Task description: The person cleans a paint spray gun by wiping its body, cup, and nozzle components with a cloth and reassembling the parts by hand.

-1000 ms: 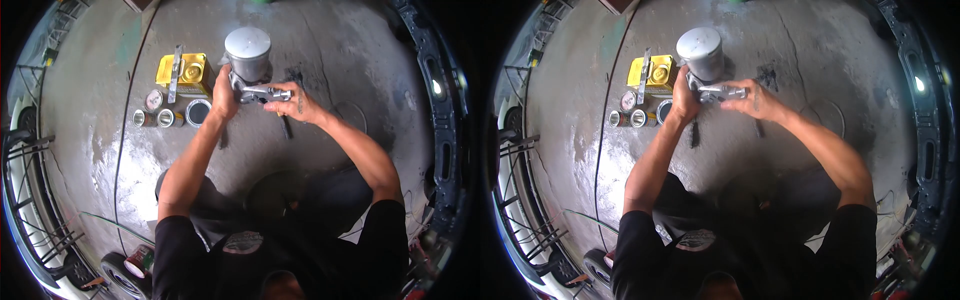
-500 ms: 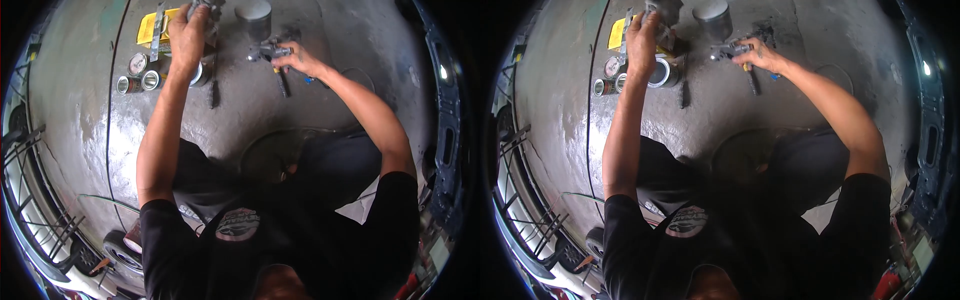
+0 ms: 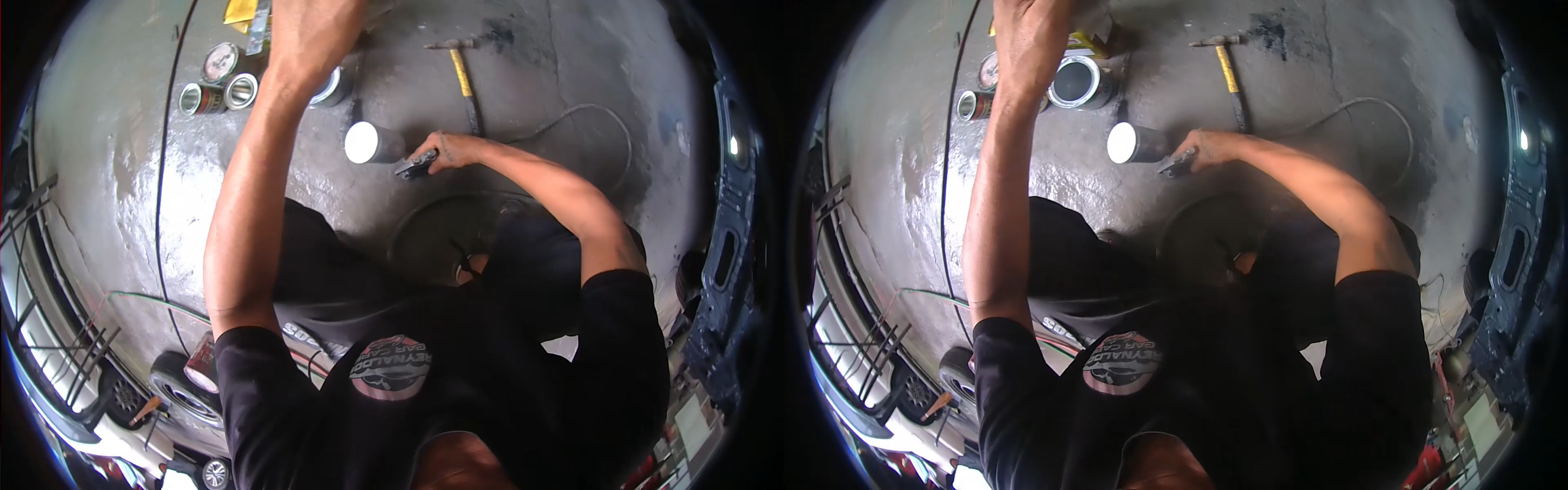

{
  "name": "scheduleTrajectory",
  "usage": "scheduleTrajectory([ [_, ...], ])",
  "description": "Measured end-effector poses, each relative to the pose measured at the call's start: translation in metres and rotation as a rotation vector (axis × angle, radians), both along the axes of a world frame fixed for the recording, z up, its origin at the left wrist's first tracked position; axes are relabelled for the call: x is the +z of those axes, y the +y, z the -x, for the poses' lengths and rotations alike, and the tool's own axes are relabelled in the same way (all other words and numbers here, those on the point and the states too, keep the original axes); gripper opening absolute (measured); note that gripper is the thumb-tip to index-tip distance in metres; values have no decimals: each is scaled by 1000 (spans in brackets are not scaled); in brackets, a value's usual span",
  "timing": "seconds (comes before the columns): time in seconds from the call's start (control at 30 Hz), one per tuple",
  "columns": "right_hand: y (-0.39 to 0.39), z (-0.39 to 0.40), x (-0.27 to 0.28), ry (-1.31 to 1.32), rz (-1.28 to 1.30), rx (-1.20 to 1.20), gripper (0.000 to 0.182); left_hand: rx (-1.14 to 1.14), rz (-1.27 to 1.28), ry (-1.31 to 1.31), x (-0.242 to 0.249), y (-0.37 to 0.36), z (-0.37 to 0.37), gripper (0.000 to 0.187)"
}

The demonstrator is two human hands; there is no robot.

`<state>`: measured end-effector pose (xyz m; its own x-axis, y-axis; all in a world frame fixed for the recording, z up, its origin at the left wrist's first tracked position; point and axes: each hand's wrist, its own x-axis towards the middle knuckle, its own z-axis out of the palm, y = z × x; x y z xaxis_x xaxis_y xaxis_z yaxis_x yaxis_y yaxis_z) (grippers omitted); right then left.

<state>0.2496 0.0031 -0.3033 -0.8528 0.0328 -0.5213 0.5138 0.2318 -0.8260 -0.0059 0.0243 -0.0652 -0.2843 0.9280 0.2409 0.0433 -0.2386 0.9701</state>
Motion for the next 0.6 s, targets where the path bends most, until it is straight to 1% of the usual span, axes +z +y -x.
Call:
scheduleTrajectory([
  [0.1, 0, 1, 10, -17, -135, 9, 53, 57, 27, 79, -13, 8, -2, 25],
  [0.13, 2, 5, 19, -99, -166, 65, 57, 80, -67, -46, -21, 10, -13, 23],
  [0.17, 2, 3, 23, -109, -175, 62, 60, 32, -29, -16, -26, 11, -13, 22],
  [0.23, 4, 0, 25, -119, -190, 64, 64, -57, 47, 56, -20, 9, -8, 21],
  [0.27, 7, -3, 27, -135, -187, 116, 74, -72, 55, 77, -22, 8, -8, 18],
  [0.37, 5, -13, 25, -109, -277, 104, 80, -144, 101, 23, -26, 9, -9, 18],
  [0.47, 20, -16, 33, -217, -186, 128, 83, -97, 118, 120, -26, 12, -10, 20],
  [0.57, 53, -22, 74, -258, -392, 148, 83, -10, 179, 539, -21, 3, -1, 32],
  [0.6, 70, -43, 60, -95, -548, 143, 80, -63, -146, 980, -44, 7, 18, 37],
])
